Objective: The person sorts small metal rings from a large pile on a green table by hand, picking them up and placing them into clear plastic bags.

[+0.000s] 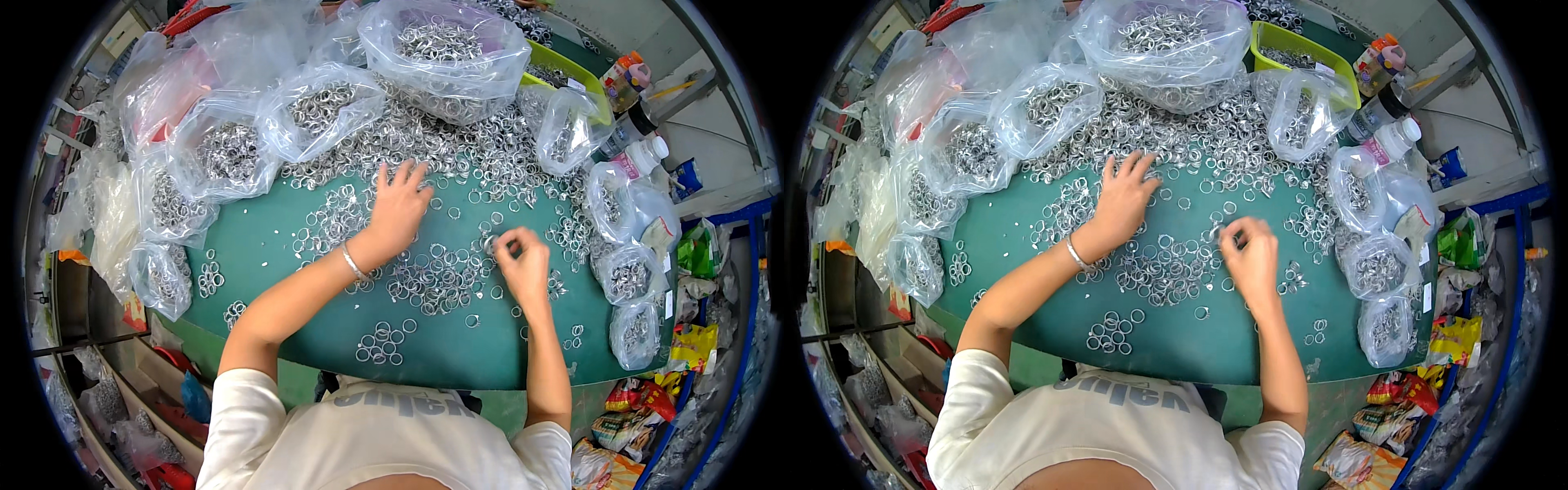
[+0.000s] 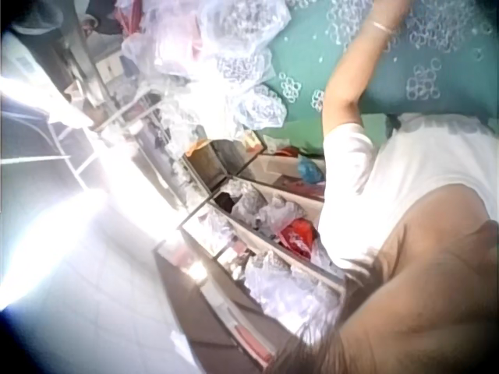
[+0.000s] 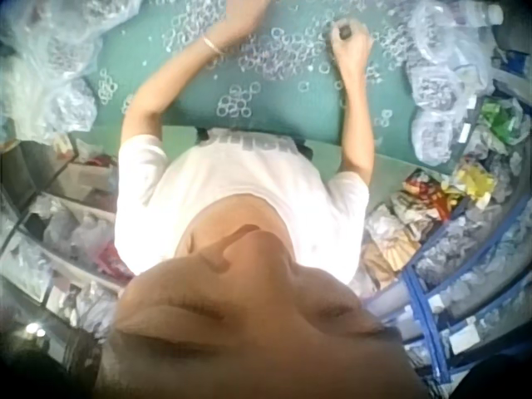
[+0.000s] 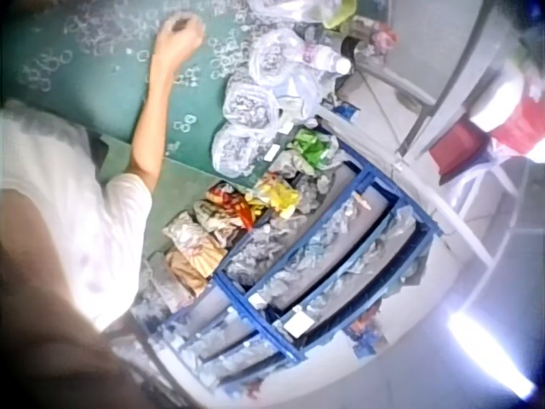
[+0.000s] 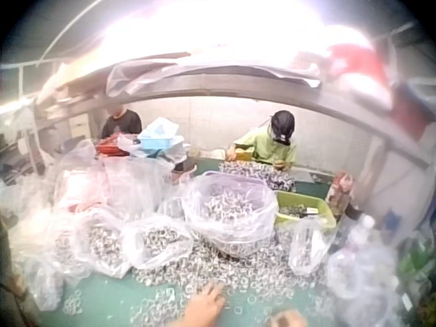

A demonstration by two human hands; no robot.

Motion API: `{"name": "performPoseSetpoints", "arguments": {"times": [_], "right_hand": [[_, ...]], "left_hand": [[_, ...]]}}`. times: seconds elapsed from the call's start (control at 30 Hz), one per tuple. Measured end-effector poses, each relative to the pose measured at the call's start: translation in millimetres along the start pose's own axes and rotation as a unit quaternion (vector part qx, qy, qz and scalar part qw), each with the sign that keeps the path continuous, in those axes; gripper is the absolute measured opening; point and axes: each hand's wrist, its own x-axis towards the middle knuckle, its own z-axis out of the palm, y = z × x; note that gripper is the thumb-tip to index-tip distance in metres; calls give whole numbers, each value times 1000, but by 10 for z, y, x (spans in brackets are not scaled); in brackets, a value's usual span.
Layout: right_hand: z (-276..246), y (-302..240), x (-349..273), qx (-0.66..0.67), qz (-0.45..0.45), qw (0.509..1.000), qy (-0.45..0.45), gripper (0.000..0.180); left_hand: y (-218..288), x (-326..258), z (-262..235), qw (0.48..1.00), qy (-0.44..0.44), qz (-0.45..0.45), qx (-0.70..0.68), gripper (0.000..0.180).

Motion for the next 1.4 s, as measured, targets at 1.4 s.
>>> {"name": "performPoseSetpoints", "arguments": {"times": [1.4], "right_hand": [[50, -420, 53, 118, -43, 895, -429, 10]], "left_hand": [[-158, -77, -53, 973, -95, 179, -110, 27]]}}
